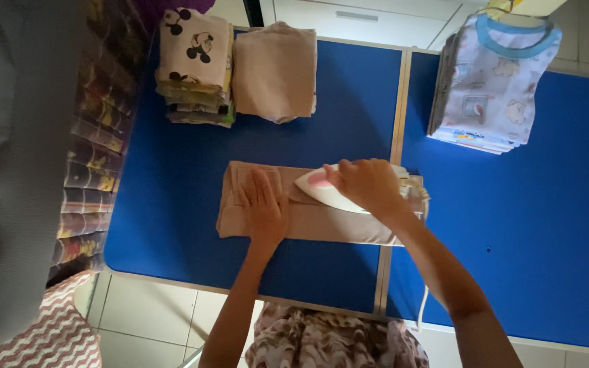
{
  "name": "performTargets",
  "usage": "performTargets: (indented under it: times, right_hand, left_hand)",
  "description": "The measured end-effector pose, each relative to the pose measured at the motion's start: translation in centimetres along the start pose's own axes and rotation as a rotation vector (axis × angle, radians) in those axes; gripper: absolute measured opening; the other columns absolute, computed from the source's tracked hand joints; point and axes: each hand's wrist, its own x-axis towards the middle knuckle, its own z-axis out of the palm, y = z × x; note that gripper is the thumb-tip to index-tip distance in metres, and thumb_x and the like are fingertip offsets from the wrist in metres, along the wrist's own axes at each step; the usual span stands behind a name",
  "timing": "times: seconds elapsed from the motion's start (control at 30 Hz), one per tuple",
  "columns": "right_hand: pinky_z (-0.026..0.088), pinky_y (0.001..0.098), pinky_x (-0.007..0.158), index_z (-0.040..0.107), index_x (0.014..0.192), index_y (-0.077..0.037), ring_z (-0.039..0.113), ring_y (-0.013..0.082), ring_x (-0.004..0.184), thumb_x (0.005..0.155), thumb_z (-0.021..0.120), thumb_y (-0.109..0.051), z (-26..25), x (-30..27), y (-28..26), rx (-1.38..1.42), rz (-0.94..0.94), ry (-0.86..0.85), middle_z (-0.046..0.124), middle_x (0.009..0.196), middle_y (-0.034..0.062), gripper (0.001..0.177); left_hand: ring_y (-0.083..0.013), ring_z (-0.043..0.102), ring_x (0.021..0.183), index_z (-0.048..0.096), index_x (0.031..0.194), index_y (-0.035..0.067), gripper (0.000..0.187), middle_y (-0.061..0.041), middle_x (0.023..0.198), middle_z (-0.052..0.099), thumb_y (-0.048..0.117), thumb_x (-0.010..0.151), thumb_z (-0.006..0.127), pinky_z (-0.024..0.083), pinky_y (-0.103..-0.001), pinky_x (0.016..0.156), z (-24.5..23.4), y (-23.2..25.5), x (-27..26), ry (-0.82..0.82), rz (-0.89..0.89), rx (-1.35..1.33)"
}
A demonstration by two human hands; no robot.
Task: Ironing and folding a piece of light brown clothing on a blue table.
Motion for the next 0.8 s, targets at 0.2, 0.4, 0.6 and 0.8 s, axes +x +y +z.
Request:
performTargets:
  times: [0.2, 0.4, 0.6, 0.8]
  right_hand:
    - [0.044, 0.0349, 0.037, 0.064, 0.061, -0.016, 0.055, 0.0199, 0.035, 0.106, 0.045, -0.049, 0.4, 2.8, -2.9, 0.167, 0.037, 0.301, 0.054, 0.045, 0.0041, 0.059]
    - [0.046, 0.0352, 0.038, 0.064, 0.058, -0.013, 0.059, 0.0202, 0.038, 0.108, 0.049, -0.042, 0.3, 3.7, -3.7, 0.171, 0.053, 0.146, 0.056, 0.045, 0.0030, 0.059]
    - [0.048, 0.0337, 0.035, 0.074, 0.101, -0.018, 0.065, 0.0186, 0.045, 0.099, 0.059, -0.025, -1.6, 1.9, -1.9, 0.030, -0.085, 0.174, 0.066, 0.061, 0.0014, 0.017]
    - [0.054, 0.0266, 0.040, 0.062, 0.137, -0.015, 0.068, 0.0112, 0.050, 0.092, 0.066, -0.016, -2.6, -2.4, 0.7, -0.097, -0.135, -0.141, 0.070, 0.072, 0.0038, 0.045]
  left_hand:
    - [-0.0478, 0.026, 0.154, 0.018, 0.160, -0.010, 0.079, -0.031, 0.165, 0.026, 0.043, 0.109, 0.046, 0.011, -0.061, 0.127, 1.6, -1.0, -0.7, 0.084, 0.005, -0.051]
    - [-0.0431, 0.025, 0.155, 0.020, 0.159, -0.011, 0.072, -0.030, 0.164, 0.027, 0.035, 0.109, 0.043, 0.010, -0.062, 0.125, 0.1, -0.4, -0.1, 0.005, -0.068, -0.059]
    - [-0.0364, 0.021, 0.158, 0.030, 0.160, 0.000, 0.063, -0.021, 0.168, 0.029, 0.030, 0.106, 0.044, 0.011, -0.061, 0.125, 0.9, -2.2, -0.6, -0.018, 0.049, 0.114]
    - [-0.0381, 0.021, 0.156, 0.034, 0.159, -0.002, 0.065, -0.022, 0.167, 0.029, 0.034, 0.106, 0.045, 0.010, -0.061, 0.123, -0.9, -1.3, -0.1, -0.034, 0.030, 0.048]
